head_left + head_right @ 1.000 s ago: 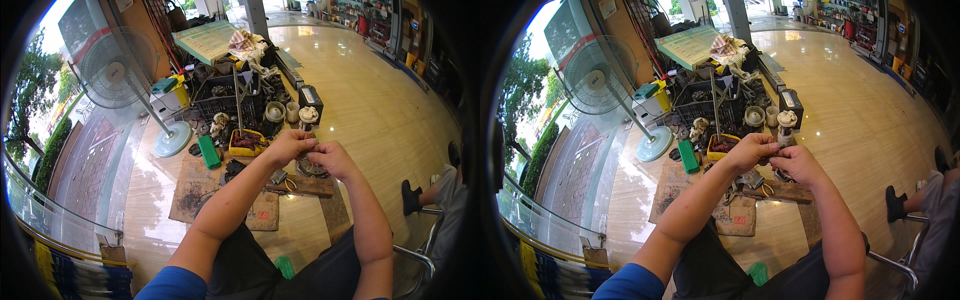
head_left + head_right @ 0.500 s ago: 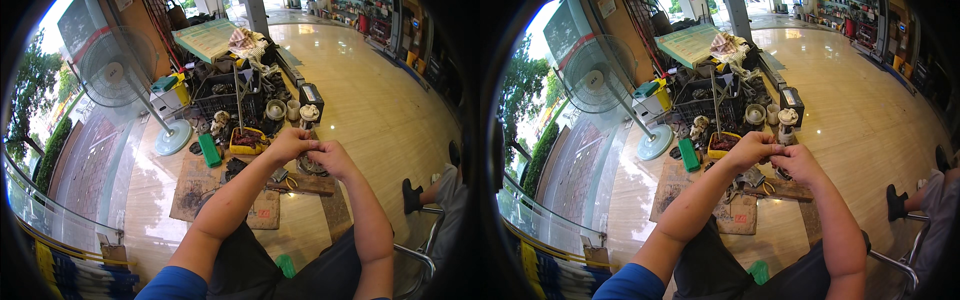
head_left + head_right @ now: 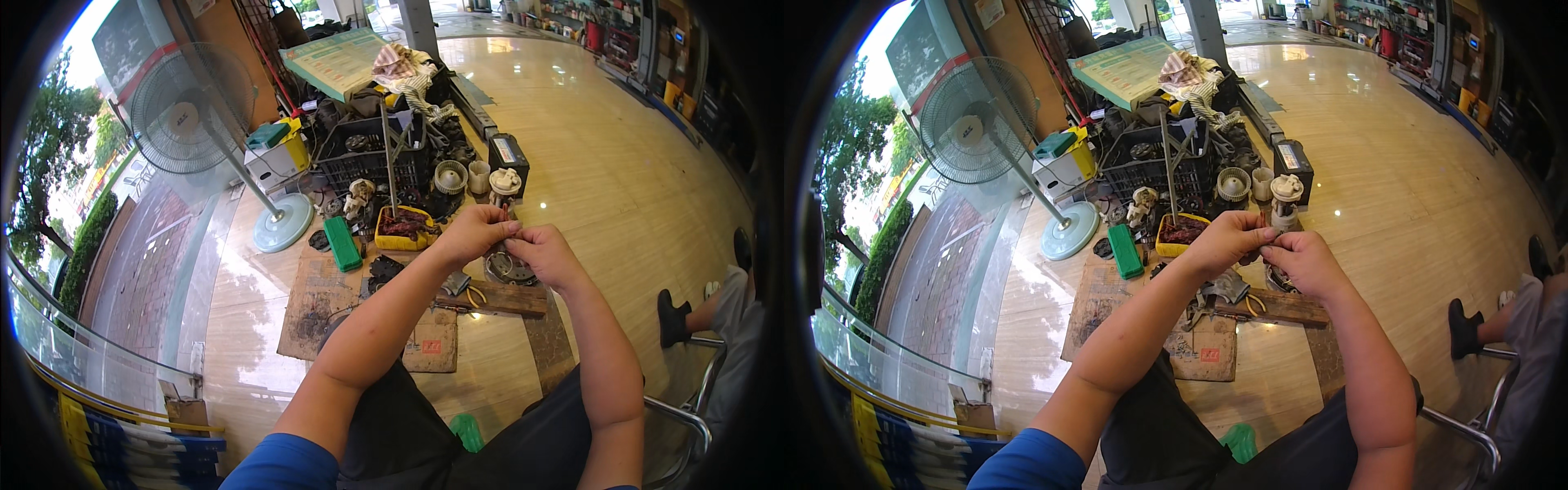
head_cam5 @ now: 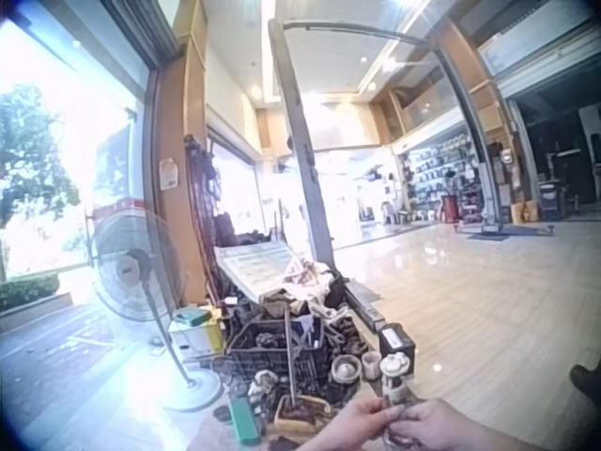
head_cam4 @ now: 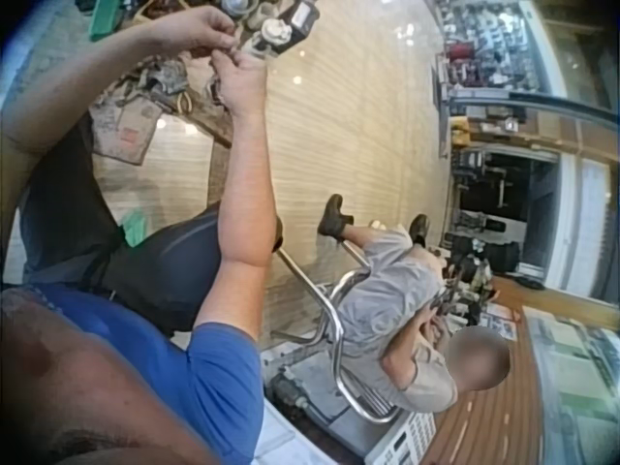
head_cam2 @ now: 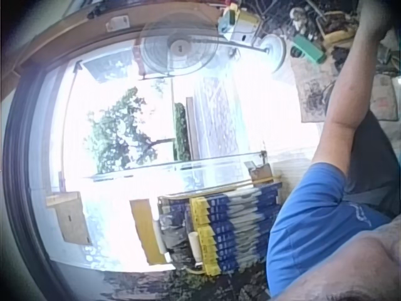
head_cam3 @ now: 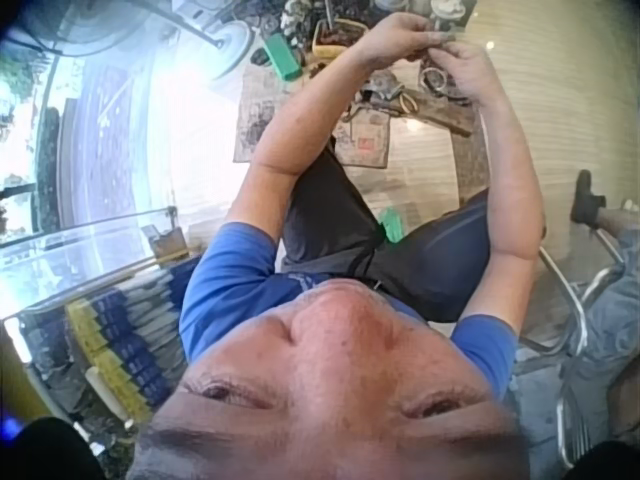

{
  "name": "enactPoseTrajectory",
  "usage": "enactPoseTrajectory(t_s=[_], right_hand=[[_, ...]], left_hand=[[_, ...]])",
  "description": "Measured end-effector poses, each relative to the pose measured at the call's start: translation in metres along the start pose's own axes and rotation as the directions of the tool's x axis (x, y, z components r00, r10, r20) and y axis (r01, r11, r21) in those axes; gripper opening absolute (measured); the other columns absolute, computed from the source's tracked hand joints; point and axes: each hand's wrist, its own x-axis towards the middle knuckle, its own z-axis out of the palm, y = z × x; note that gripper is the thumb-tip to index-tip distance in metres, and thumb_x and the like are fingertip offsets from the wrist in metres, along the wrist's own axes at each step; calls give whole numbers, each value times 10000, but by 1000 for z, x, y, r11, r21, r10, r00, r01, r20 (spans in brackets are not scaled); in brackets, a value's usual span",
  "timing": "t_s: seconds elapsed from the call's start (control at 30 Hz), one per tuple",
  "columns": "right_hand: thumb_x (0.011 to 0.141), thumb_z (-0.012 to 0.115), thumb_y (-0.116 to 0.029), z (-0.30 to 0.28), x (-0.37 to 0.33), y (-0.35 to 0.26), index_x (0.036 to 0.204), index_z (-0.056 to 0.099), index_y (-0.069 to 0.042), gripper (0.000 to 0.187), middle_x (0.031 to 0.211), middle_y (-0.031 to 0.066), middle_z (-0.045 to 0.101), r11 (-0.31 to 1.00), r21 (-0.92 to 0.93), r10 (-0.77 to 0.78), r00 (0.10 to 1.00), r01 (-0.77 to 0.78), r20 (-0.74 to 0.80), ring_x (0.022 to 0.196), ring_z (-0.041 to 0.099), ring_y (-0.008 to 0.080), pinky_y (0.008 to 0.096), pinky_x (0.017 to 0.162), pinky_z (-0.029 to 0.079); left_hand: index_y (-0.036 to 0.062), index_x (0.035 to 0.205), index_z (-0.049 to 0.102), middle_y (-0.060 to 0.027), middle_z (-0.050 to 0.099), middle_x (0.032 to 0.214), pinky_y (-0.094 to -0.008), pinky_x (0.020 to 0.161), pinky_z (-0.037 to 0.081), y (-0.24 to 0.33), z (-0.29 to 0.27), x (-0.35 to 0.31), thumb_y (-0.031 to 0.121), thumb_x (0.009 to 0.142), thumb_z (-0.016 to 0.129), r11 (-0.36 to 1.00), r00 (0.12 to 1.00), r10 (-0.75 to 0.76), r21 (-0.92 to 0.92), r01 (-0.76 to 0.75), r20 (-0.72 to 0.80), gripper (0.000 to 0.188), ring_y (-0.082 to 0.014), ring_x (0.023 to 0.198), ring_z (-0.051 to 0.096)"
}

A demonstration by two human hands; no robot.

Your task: The person sits on the floor and repeatedly handles small mechanical components, including a clutch plate and a small metal rod, using both hands. They pick up, rotate, and place down the parts multiple times without using tools.

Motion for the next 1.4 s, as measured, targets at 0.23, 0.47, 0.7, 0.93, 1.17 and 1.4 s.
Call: enactPoseTrajectory(t_s=[0.23,0.47,0.7,0.93,1.17,1.4], right_hand=[[973,572,-249,-10,-4,-5,819,623,-38,267,626,-19,536,983,107,143,988,-148,53,503,427,45,206,442,318],[1008,499,-300,-13,0,-4,913,594,-45,288,639,2,522,939,287,182,981,-192,60,481,401,54,198,426,299],[973,575,-265,-16,0,-2,896,628,-32,251,631,-8,530,951,261,144,985,-164,96,501,430,49,204,433,327],[886,662,-131,-10,-3,-5,880,683,-1,132,628,-20,556,995,3,100,994,-100,45,521,460,45,206,456,339],[899,659,-128,-7,-5,-14,896,673,-6,122,674,-12,576,967,206,138,988,-149,69,545,472,42,180,467,351],[903,655,-130,-4,-2,-5,924,672,-15,118,725,-14,599,978,199,73,996,-63,-41,553,475,34,169,484,370]], left_hand=[[30,825,619,8,549,638,-227,476,354,9,4,-1,226,916,661,996,993,-71,54,76,-93,221,-67,527,457],[64,807,600,29,525,642,-218,481,328,-5,-10,8,260,921,660,993,987,-104,-70,95,-125,235,-61,541,440],[65,795,593,29,518,626,-222,482,329,-3,-7,8,267,920,664,993,985,-109,-66,101,-131,247,-63,528,432],[32,842,618,4,549,635,-230,483,349,-1,-1,4,213,931,641,996,992,-83,29,86,-99,204,-82,536,475],[34,864,615,-8,568,677,-227,523,389,-6,-5,5,181,954,600,983,999,20,-184,-26,-33,174,-86,569,496],[30,858,614,-4,570,682,-218,517,397,-2,-2,3,198,928,643,999,998,2,51,1,-59,185,-77,584,507]])
